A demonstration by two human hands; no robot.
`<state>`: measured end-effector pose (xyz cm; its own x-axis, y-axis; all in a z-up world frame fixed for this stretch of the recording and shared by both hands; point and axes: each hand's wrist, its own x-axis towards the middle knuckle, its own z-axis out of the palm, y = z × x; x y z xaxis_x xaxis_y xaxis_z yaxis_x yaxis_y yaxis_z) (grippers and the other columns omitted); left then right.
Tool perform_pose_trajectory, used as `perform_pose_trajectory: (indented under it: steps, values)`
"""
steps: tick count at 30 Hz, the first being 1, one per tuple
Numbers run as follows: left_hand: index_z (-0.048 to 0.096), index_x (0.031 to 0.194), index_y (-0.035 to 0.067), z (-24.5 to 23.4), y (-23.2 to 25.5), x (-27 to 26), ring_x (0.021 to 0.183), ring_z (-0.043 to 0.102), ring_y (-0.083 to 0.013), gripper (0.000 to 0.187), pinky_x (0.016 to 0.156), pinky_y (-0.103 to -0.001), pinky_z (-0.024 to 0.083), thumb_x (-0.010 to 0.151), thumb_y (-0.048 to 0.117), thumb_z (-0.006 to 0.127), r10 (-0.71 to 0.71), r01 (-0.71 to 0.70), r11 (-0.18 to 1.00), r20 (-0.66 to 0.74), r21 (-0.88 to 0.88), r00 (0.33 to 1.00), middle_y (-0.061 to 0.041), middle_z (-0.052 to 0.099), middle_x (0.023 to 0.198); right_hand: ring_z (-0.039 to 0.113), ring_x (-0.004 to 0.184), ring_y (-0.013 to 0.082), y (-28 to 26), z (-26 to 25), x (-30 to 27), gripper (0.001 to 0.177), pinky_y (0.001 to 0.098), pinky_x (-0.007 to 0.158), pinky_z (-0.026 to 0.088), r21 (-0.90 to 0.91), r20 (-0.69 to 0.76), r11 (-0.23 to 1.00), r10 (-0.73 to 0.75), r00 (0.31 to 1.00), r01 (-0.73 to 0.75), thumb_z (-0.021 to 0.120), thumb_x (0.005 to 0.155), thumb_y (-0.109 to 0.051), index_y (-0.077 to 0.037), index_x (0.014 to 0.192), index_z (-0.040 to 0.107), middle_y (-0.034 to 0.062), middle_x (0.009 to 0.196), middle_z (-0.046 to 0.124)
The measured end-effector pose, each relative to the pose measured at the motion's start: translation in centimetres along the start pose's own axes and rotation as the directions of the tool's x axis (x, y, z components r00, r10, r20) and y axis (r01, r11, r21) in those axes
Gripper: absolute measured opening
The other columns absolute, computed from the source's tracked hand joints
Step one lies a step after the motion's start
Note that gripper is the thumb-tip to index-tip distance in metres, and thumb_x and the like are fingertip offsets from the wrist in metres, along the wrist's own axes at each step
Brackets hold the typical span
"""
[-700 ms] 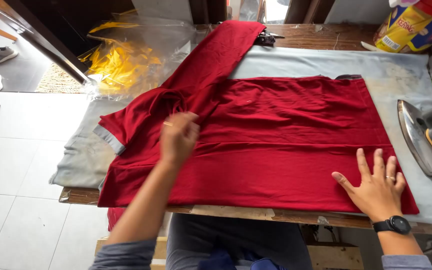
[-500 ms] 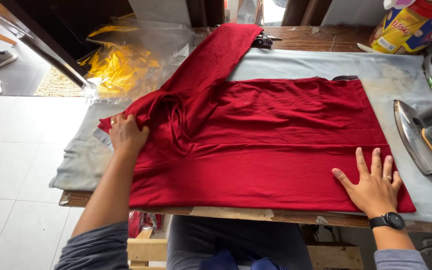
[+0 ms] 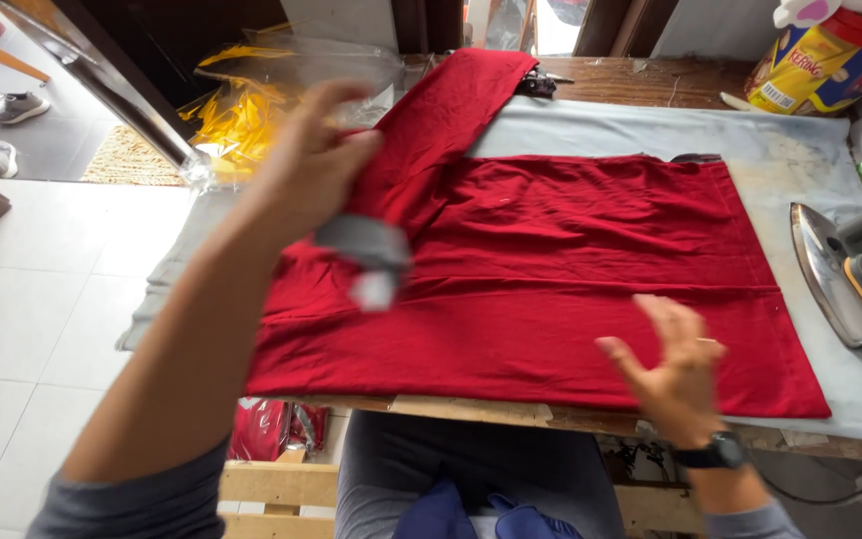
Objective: The person irons a red v-neck t-shirt on a padded ironing board, smoothing the body and sleeves, folding the shirt, and pressing the folded edges. The person then places the finished shirt into a clear plastic bag.
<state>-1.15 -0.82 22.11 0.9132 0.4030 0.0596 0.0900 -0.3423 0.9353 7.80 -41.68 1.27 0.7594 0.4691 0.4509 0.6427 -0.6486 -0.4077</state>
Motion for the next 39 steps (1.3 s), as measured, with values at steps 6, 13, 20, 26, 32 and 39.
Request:
perform_pose_trajectory:
  steps: [6,13,20,26,32,39]
  values:
    - [0.032,0.159,0.015,8.0,-1.3,-2.3,0.125,0.065,-0.0411,0.078,0.099,-0.051,0.056,0.096,0.041,0.068,0.192,-0.256,0.955,0.339,0.152,0.921,-0.026,0.062,0.139,0.058,0.132,0.0450,-3.6,9.1,0.1,0.064,0.0582,0.092,0.053,0.822,0.560,-0.196,0.110,0.821,-0.535,0.042,0.090,-0.076,-0.022,0.123,0.043,0.0200,0.140,0.056]
    - [0.028,0.164,0.022,0.5,-13.2,-8.5,0.148,0.036,-0.0318,0.109,0.117,-0.056,0.032,0.073,0.046,0.084,-0.177,-0.137,0.585,0.291,0.799,0.940,-0.011,0.044,0.154,0.067,0.116,0.0484,-2.4,8.2,2.7,0.047,0.0530,0.091,0.059,0.747,0.661,-0.340,0.468,0.587,-0.571,0.065,0.101,-0.041,-0.002,0.123,0.050,0.0310,0.121,0.063]
    - [0.046,0.155,0.022,-6.0,-27.6,-11.3,0.136,0.051,-0.0282,0.080,0.106,-0.047,0.046,0.079,0.030,0.071,-0.028,-0.027,0.317,0.038,0.948,0.999,-0.005,0.055,0.138,0.059,0.103,0.0305,-1.3,12.4,9.3,0.067,0.0504,0.076,0.062,0.943,0.092,0.115,0.811,0.578,-0.312,0.093,0.080,-0.006,-0.012,0.122,0.042,0.0118,0.116,0.045]
    - [0.056,0.144,0.012,-5.8,-25.5,-13.4,0.096,0.067,-0.0359,0.082,0.080,-0.047,0.052,0.064,-0.009,0.057,0.232,-0.278,0.353,0.204,0.893,0.951,-0.012,0.064,0.122,0.059,0.092,0.0186,-7.8,-3.7,12.8,0.071,0.0269,0.061,0.052,0.828,-0.280,0.549,0.577,0.767,-0.111,0.073,0.084,0.011,-0.025,0.133,0.036,0.0159,0.146,0.031]
    - [0.043,0.156,0.009,-5.3,-25.9,-16.9,0.138,0.053,-0.0283,0.085,0.103,-0.042,0.052,0.075,-0.017,0.051,0.407,-0.436,0.278,0.306,0.856,0.860,-0.012,0.050,0.155,0.049,0.130,0.0271,-1.6,-3.6,2.7,0.067,0.0362,0.103,0.040,0.611,-0.277,0.743,0.524,0.805,-0.274,0.071,0.077,0.011,-0.010,0.137,0.050,0.0126,0.142,0.049]
    - [0.041,0.155,0.009,-5.7,-27.3,-17.7,0.147,0.044,-0.0261,0.086,0.120,-0.039,0.040,0.074,-0.017,0.050,0.386,-0.535,0.206,0.434,0.819,0.814,-0.009,0.044,0.161,0.070,0.083,0.0107,8.9,1.4,-2.1,0.039,0.0217,0.071,0.063,0.682,0.029,0.431,0.792,0.610,-0.592,0.082,0.079,0.000,-0.016,0.113,0.071,0.0040,0.098,0.071]
